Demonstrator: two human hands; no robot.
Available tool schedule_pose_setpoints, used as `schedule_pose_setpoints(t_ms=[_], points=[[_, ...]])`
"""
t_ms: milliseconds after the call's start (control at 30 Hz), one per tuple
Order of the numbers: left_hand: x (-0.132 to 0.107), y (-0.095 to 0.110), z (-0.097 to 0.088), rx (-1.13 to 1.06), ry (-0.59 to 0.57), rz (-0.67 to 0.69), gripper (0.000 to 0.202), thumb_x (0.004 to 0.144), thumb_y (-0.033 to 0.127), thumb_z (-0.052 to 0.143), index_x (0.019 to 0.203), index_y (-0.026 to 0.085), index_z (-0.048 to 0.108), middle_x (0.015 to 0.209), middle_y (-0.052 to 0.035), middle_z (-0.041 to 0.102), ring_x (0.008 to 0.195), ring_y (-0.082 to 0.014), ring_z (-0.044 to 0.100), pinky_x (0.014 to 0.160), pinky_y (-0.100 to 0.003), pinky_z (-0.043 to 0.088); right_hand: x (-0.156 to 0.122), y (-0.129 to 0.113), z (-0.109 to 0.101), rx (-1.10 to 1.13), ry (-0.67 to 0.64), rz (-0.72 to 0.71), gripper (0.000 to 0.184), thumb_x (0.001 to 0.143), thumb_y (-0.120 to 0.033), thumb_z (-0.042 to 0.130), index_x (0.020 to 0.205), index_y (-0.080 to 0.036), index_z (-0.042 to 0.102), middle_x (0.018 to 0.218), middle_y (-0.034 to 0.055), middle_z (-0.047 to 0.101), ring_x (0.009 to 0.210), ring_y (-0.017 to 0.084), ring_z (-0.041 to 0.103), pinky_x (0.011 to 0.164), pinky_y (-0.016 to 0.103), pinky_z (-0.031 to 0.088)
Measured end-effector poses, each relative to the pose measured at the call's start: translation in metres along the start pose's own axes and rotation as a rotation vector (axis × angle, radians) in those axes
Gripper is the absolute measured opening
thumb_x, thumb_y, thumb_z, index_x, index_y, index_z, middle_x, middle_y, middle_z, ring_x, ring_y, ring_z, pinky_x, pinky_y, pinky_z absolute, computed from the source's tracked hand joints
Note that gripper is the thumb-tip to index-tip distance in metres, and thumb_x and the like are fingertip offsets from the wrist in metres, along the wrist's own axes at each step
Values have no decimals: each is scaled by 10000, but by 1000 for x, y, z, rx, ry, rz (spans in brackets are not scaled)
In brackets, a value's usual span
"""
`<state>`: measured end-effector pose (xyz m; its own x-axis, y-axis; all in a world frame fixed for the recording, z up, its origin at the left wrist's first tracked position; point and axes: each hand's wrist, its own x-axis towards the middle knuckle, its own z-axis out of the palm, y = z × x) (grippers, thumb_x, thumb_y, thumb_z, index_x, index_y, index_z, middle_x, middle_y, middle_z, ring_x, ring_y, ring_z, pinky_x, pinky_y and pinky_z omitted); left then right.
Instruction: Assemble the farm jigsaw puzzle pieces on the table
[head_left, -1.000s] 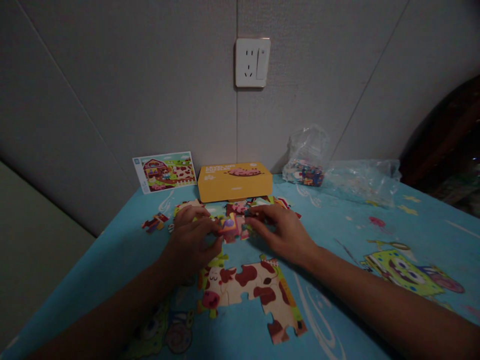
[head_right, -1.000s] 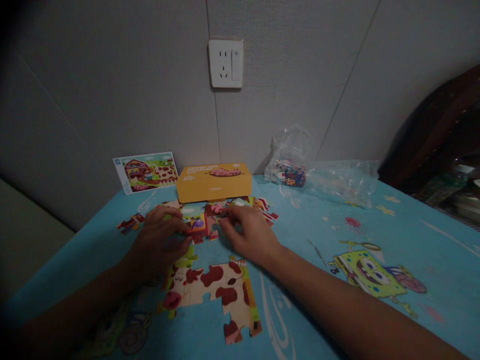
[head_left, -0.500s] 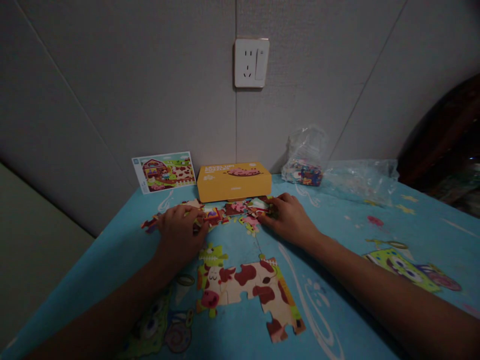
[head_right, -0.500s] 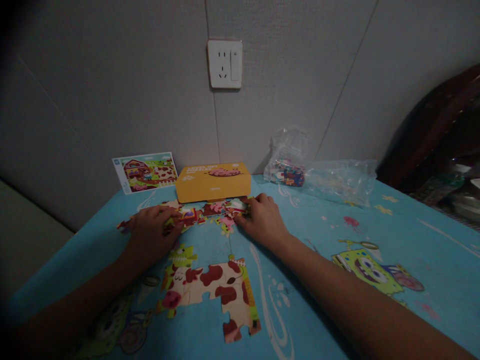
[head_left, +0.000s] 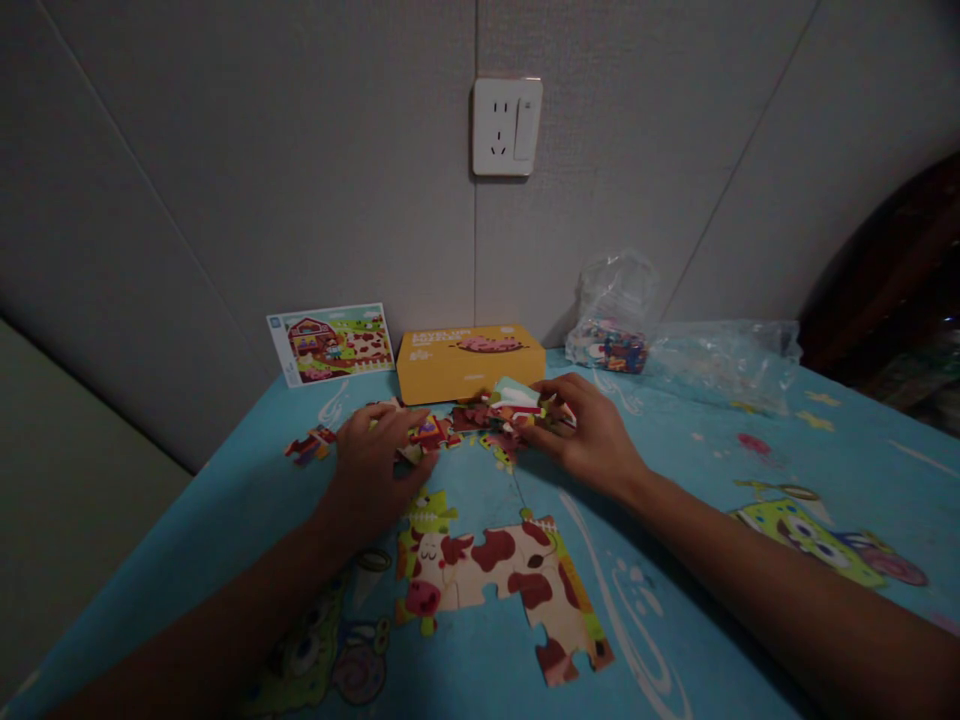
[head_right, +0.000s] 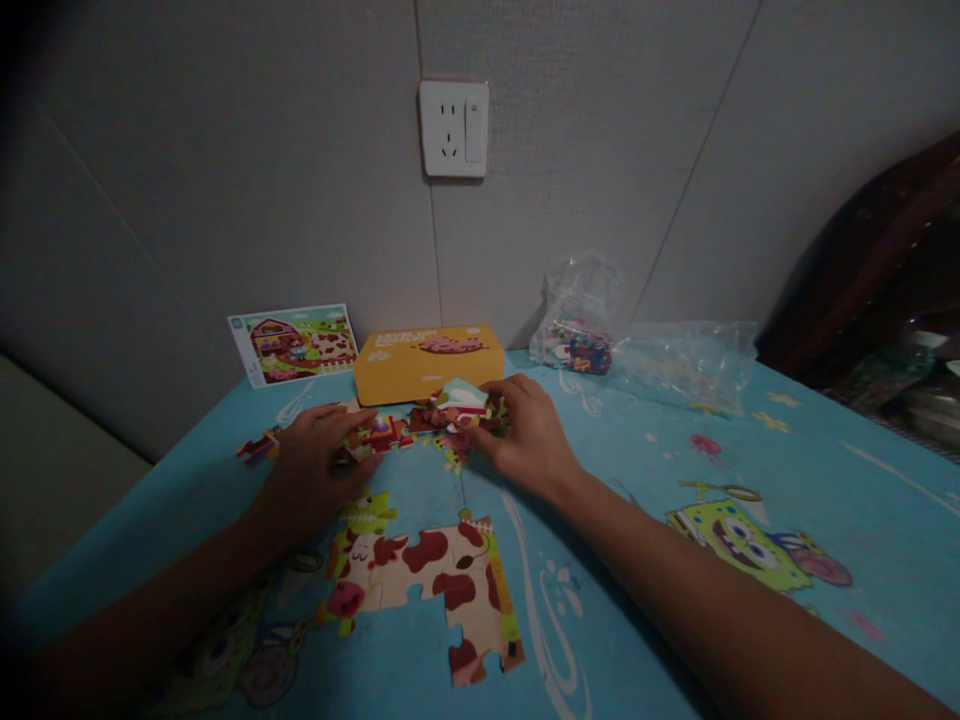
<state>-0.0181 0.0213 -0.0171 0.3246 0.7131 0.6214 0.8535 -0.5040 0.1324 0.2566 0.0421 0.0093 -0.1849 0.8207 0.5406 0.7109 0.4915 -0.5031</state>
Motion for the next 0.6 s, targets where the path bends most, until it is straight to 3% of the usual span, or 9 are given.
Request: schedule_pose_setpoints(t_ms=[100,200,433,600], points=[[-2,5,-2,-55,0,119,563,857,373,662,1352,176,477,1182,-123,637,1206,-318,477,1013,-480,388,-7,-11,3,121,-107,-248,382,790,-353,717,1106,-159,624,1001,110,621,936,253,569,826,408,473],[-2,10,-5,-109,-14,218,556,857,384,682,1337,189,480,1187,-122,624,1216,-299,480,1033,-452,378,-13,-20,7,173,-181,-383,421,786,-326,729,1154,-176,587,1055,110,607,978,249,559,862,410,471],[1,12,-9,-163,28,201,403,865,359,661,1223,213,547,1158,-120,585,1161,-292,512,988,-460,410,-14,-23,8,184,-171,-389,434,785,-308,729,1166,-197,555,1066,98,593,1002,250,550,878,414,463],[-1,11,-10,-172,37,196,403,860,343,657,1215,202,529,1170,-126,574,1189,-312,495,1008,-493,388,-13,-21,8,174,-154,-368,435,781,-306,732,1162,-192,555,1029,88,594,964,239,551,838,390,467]])
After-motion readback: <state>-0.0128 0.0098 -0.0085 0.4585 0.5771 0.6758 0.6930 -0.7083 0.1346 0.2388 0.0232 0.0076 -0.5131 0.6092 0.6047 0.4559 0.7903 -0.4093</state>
